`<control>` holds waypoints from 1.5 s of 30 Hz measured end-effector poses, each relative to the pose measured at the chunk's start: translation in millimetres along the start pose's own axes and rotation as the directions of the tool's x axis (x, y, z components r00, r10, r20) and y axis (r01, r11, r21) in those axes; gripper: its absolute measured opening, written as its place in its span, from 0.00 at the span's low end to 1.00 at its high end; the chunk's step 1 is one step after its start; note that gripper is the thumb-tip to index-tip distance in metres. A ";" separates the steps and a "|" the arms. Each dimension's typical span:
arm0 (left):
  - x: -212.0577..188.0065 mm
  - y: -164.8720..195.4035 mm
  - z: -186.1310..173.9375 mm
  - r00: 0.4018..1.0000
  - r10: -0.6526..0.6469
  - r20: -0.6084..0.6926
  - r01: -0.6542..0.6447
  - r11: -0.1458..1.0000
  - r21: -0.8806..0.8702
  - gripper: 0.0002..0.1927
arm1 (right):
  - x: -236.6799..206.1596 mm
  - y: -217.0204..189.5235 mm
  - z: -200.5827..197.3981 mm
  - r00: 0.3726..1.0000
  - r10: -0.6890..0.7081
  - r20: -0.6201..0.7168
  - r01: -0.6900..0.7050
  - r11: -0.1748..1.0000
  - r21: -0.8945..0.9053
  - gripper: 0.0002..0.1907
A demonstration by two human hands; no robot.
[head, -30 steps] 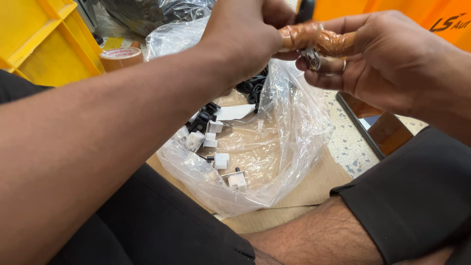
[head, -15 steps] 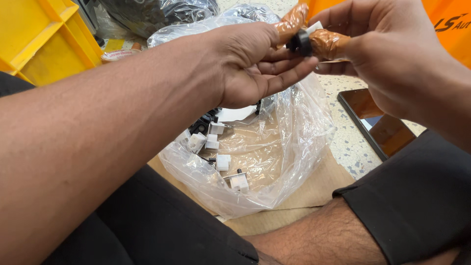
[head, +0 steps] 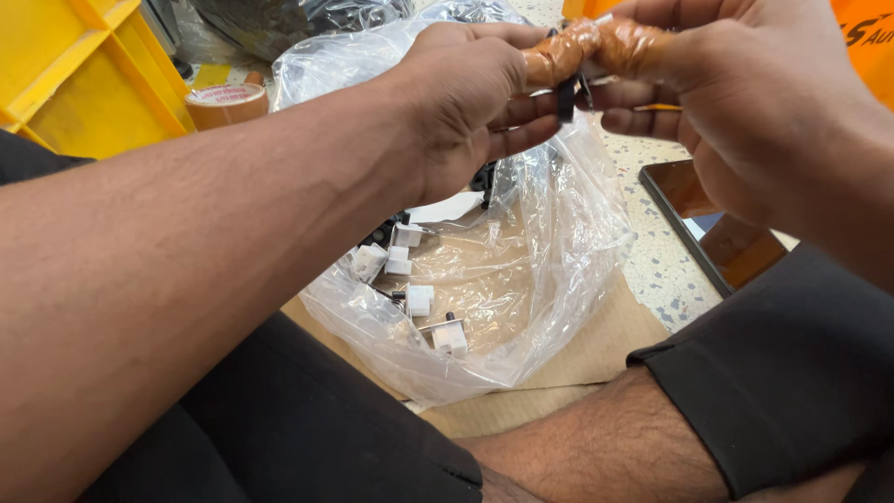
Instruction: The person sits on the floor and assembles small white plastic housings, pressing black rubber grommet pieces into each housing by hand and placing the completed assemblies into a plastic bag. They repeatedly pick parts from the bag, fit them together, and set finished units aside.
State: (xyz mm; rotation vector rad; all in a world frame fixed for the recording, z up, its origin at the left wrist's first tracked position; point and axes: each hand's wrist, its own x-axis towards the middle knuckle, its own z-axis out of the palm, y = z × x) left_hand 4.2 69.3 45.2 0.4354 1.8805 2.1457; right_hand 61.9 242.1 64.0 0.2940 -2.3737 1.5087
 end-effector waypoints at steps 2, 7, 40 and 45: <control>3.5 -3.6 -1.9 0.999 -0.043 0.000 0.042 0.995 -0.092 0.14 | 1.7 1.7 -5.0 0.996 0.021 0.081 -0.029 0.995 0.090 0.11; 20.9 -10.1 -8.9 0.992 0.004 0.123 0.040 0.935 -0.352 0.12 | 10.3 12.7 -7.6 0.963 0.159 0.215 -0.210 0.949 0.237 0.16; 0.0 0.7 22.1 0.962 -0.274 0.003 0.240 0.835 -0.495 0.16 | 20.7 29.8 -10.3 0.938 0.313 0.151 -0.345 0.889 0.300 0.15; 5.2 -4.7 21.0 0.943 -0.332 0.028 0.300 0.809 -0.506 0.16 | 13.0 24.9 -3.1 0.925 0.378 0.032 -0.372 0.888 0.270 0.14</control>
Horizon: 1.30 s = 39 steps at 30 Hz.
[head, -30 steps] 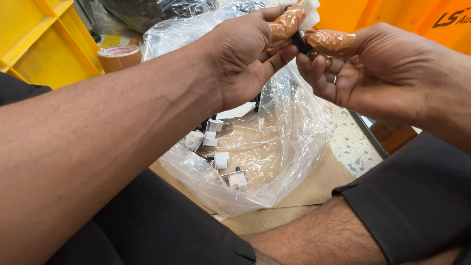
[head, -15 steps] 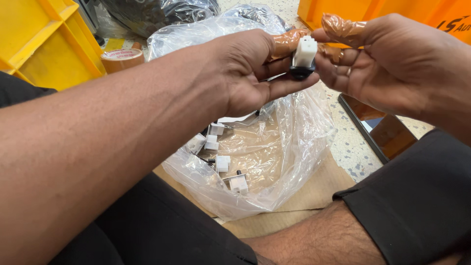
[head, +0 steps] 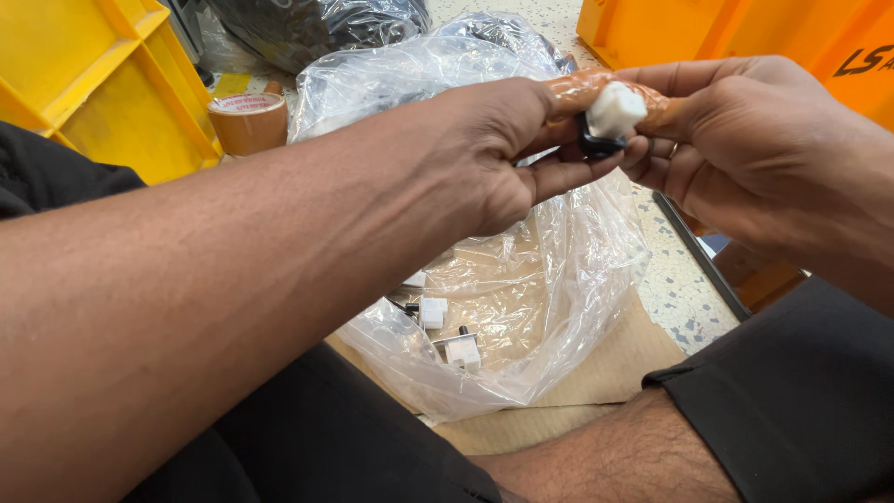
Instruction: The person sits on the floor and assembles small white plastic housings, pressing black rubber grommet pieces into each housing by hand and placing the completed assemblies into a plastic bag. They repeatedly pick parts from the bag, fit them together, and set finished units aside.
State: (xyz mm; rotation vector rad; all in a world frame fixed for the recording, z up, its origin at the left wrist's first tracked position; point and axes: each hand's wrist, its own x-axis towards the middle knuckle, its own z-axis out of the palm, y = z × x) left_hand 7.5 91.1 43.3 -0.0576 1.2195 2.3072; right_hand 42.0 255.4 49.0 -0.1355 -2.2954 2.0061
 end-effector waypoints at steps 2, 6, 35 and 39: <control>0.9 0.2 -5.1 0.997 -0.051 0.050 0.055 0.996 -0.073 0.16 | -2.8 -6.2 -0.1 0.991 0.000 0.136 -0.016 0.992 0.123 0.15; 1.5 -5.1 -7.0 0.993 -0.044 0.108 0.049 0.998 -0.050 0.14 | -6.6 -16.4 -1.0 0.981 0.028 0.191 -0.052 0.991 0.122 0.17; -21.6 2.5 -12.4 0.997 0.001 -0.077 -0.003 0.999 -0.032 0.25 | 27.2 8.4 -25.9 0.958 0.176 0.226 -0.226 0.950 0.217 0.16; -16.5 -4.9 -2.2 0.983 0.162 0.081 -0.173 0.973 0.150 0.12 | 18.6 3.2 -15.3 0.966 0.113 0.234 -0.174 0.950 0.259 0.18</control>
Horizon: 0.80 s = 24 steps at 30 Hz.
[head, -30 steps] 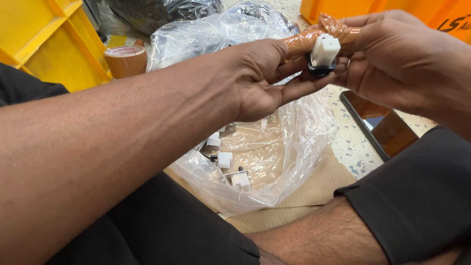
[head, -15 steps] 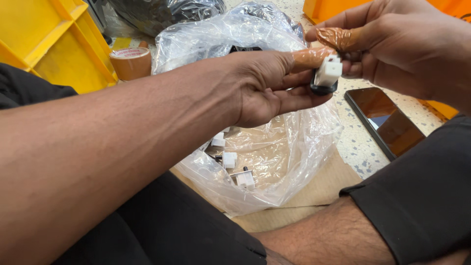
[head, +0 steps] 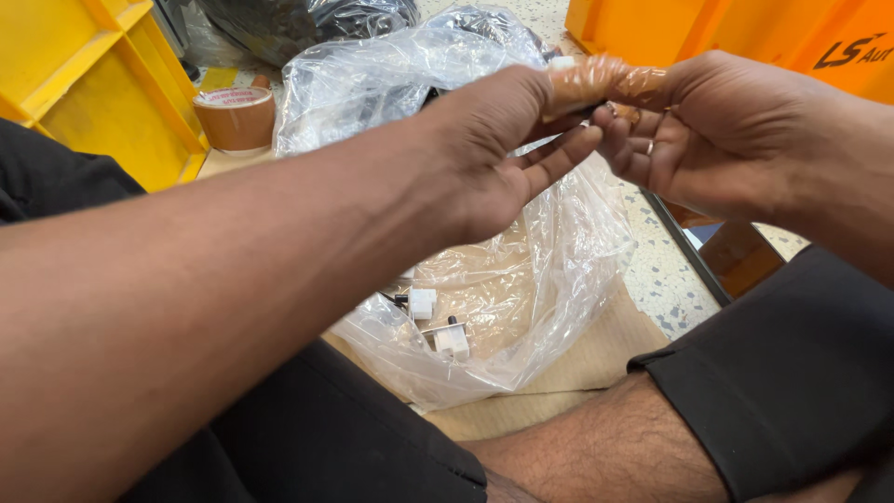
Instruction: The person sits on the floor and assembles small white plastic housings, pressing black rubber grommet pieces into each housing by hand and placing the completed assemblies into a plastic bag. They repeatedly pick parts from the bag, fit them together, and set finished units aside.
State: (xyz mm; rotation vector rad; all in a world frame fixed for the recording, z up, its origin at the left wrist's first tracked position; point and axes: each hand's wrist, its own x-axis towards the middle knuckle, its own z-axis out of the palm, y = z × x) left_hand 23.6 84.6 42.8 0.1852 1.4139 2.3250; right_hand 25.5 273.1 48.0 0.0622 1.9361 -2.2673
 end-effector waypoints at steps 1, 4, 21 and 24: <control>2.3 -4.4 3.6 0.998 -0.005 -0.070 0.004 1.000 -0.015 0.10 | -3.2 0.7 4.6 0.999 0.014 -0.051 -0.014 1.000 0.007 0.17; 7.8 -6.7 1.8 0.985 -0.012 -0.174 0.002 0.998 -0.057 0.09 | -12.9 5.2 18.7 0.993 0.011 -0.122 -0.013 1.000 -0.016 0.16; -5.7 10.2 11.9 0.996 -0.034 -0.084 0.049 0.981 0.189 0.13 | -6.4 2.3 7.4 0.989 -0.145 -0.036 0.122 0.920 -0.372 0.22; -7.2 8.2 9.6 0.996 -0.060 -0.069 0.076 0.963 0.260 0.13 | -13.2 0.7 17.5 0.990 -0.141 -0.004 0.130 0.919 -0.372 0.17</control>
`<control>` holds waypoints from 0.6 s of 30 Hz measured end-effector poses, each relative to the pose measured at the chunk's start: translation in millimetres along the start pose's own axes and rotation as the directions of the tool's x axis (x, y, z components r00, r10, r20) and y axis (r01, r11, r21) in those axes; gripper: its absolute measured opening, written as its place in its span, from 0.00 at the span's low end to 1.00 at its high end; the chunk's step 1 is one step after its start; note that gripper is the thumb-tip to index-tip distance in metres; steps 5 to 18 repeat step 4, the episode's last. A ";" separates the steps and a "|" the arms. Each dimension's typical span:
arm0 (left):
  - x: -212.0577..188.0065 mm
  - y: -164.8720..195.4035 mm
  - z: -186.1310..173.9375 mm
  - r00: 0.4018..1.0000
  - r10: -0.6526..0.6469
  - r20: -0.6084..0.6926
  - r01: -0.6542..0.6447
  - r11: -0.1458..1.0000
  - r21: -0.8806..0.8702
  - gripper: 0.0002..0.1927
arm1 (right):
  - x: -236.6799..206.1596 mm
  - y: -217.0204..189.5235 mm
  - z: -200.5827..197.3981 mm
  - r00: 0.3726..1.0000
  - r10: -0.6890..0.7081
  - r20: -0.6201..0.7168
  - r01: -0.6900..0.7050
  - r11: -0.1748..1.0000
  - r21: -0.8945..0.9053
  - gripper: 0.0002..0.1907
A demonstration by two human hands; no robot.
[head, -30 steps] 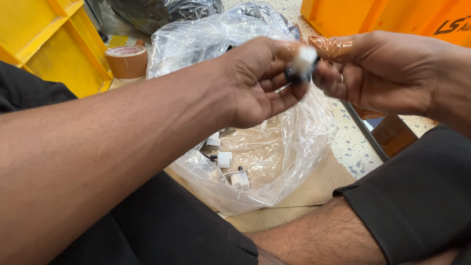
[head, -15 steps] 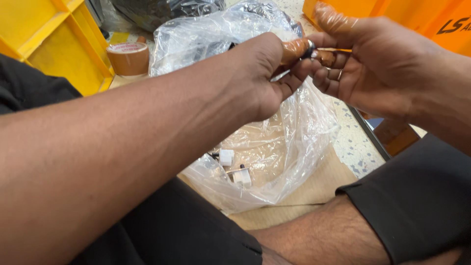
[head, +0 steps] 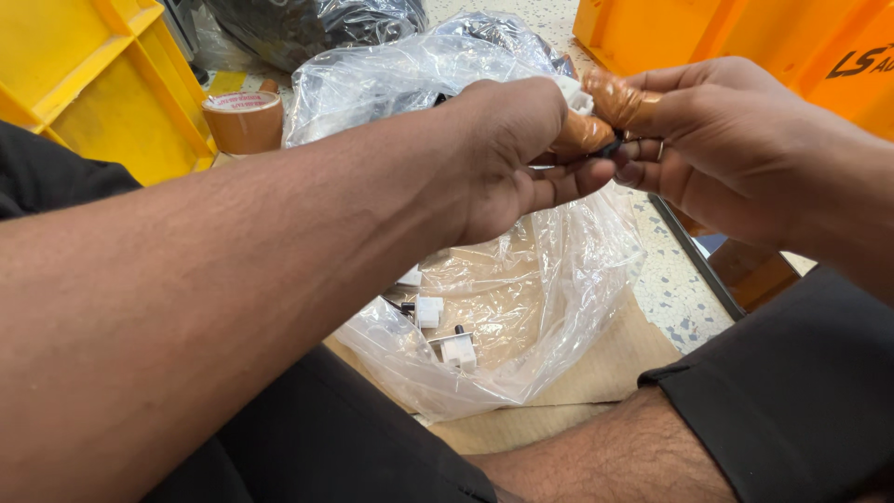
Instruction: The person sits on the floor and assembles small white plastic housings, pressing black rubber grommet pieces into each housing by hand and placing the completed assemblies into a plastic bag. They repeatedly pick parts from the bag, fit them together, and set finished units aside.
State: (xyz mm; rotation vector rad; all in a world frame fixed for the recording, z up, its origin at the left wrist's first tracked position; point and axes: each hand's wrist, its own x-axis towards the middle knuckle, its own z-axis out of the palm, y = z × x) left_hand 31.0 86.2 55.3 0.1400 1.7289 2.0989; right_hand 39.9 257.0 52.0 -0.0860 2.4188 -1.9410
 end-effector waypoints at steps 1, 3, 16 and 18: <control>0.7 0.6 0.6 1.000 -0.002 -0.006 0.003 1.000 0.027 0.14 | -3.8 -4.5 4.3 1.000 -0.002 -0.028 0.001 0.998 -0.059 0.18; 1.7 2.1 -0.1 1.000 0.003 0.008 -0.003 0.998 0.061 0.14 | -10.8 -17.0 15.7 0.997 -0.017 -0.077 0.003 0.984 -0.178 0.20; 2.6 3.4 -1.0 0.999 0.007 0.034 -0.009 0.997 0.073 0.14 | -5.4 -5.3 52.1 0.997 -0.019 -0.078 0.005 0.984 -0.177 0.20; 2.6 3.4 -1.0 0.999 0.007 0.034 -0.009 0.997 0.073 0.14 | -5.4 -5.3 52.1 0.997 -0.019 -0.078 0.005 0.984 -0.177 0.20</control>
